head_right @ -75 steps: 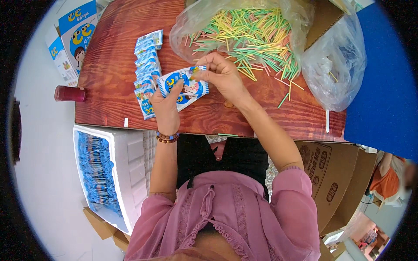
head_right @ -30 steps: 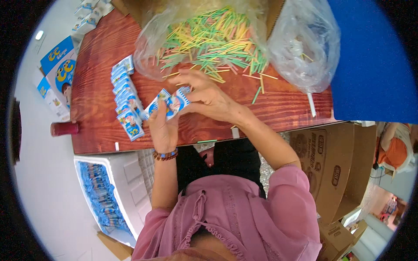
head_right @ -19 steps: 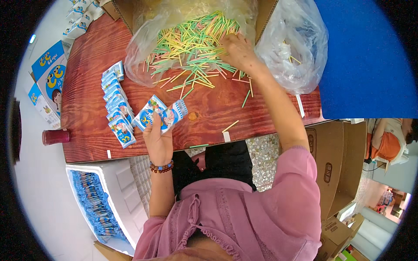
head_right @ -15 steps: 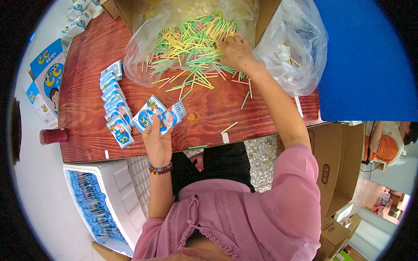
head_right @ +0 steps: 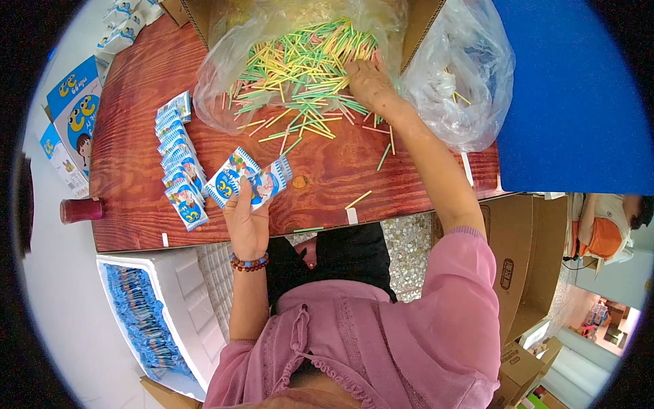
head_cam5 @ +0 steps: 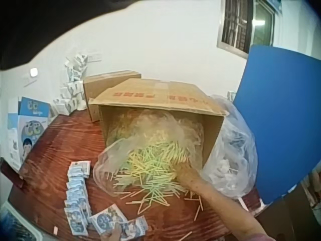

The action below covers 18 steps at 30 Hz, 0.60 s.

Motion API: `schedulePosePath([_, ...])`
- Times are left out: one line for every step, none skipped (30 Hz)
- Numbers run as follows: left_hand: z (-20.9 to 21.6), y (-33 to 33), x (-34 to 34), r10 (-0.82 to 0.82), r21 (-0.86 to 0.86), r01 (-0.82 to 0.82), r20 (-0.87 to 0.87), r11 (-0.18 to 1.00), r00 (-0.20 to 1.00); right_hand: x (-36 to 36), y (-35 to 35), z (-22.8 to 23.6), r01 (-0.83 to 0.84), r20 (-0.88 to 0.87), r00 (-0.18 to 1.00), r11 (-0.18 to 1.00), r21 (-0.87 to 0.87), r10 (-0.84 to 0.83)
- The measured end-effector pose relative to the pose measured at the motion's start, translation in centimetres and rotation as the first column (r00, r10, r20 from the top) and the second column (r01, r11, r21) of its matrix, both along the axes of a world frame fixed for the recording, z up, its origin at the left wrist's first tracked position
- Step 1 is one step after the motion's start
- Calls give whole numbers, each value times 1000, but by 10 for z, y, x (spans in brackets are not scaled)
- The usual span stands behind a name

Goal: Manually packing colored straws into small blue and white plastic packets and then organizing them into a large bin.

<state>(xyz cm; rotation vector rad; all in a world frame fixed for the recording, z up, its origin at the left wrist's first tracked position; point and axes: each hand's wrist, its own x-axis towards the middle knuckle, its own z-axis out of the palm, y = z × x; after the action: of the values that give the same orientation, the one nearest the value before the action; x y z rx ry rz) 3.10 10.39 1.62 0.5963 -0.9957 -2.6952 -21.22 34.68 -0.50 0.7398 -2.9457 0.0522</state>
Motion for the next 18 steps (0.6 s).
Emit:
schedulePosePath([-1, 0, 0, -2, 0, 2, -1, 1000, 1000, -1, 4, -4, -53, -86, 995, 996, -74, 46])
schedulePosePath([-3, -1, 0, -18, 6, 18, 4, 1000, 1000, -2, 8, -8, -111, -175, 981, 983, -143, 85])
schedulePosePath([-4, -2, 0, -30, 11, 30, 10, 999, 999, -2, 6, -8, -113, -176, 981, 983, -144, 87])
schedulePosePath([-4, -2, 0, -28, 10, 28, 9, 1000, 1000, -2, 5, -7, -99, -135, 987, 986, -132, 81])
schedulePosePath([-2, -1, 0, -22, 13, 22, 5, 1000, 1000, -2, 4, -7, -85, -95, 993, 989, -120, 74])
schedulePosePath([0, -1, 0, -17, 17, 17, -1, 1000, 1000, -2, 5, -8, -88, -97, 992, 989, -119, 76])
schedulePosePath([-1, -1, 0, -15, 18, 15, -3, 1000, 1000, -3, 7, -9, -82, -94, 993, 983, -165, 67])
schedulePosePath([-2, -1, -1, -13, 17, 13, 4, 1000, 1000, -4, 9, -9, -75, -90, 994, 975, -210, 57])
schedulePosePath([-3, -2, 0, -10, 16, 10, 13, 1000, 1000, -3, 8, -5, -78, -90, 994, 975, -209, 60])
schedulePosePath([-3, -2, 0, -8, 17, 8, 13, 1000, 1000, -4, 8, 0, -5, 43, 999, 954, -300, 19])
schedulePosePath([-3, -2, 0, -6, 20, 5, 19, 1000, 1000, -3, 7, 5, 80, 179, 984, 922, -378, -11])
schedulePosePath([-3, -2, 1, -5, 24, 5, 24, 1000, 1000, -1, 7, 7, 81, 179, 984, 923, -377, -13])
schedulePosePath([-3, -2, 1, -7, 24, 6, 24, 1000, 1000, 2, 5, 9, 123, 160, 986, 834, -538, -43])
schedulePosePath([-3, -2, 1, -3, 18, 3, 24, 1000, 1000, 5, 3, 9, 156, 146, 986, 715, -681, -76])
schedulePosePath([-4, -2, 1, 0, 12, 0, 25, 1000, 1000, 8, 1, 11, 159, 147, 986, 715, -680, -78])
schedulePosePath([-4, -2, 1, -2, 12, 2, 27, 1000, 1000, 12, -3, 13, 224, 277, 960, 467, -855, 47])
schedulePosePath([-4, -2, 1, -3, 14, 2, 25, 1000, 1000, 14, -7, 14, 320, 353, 913, 180, -930, 205])
schedulePosePath([-3, 0, -1, -12, 19, 12, 18, 1000, 1000, 15, -6, 4, 318, 336, 925, 121, -940, 179])
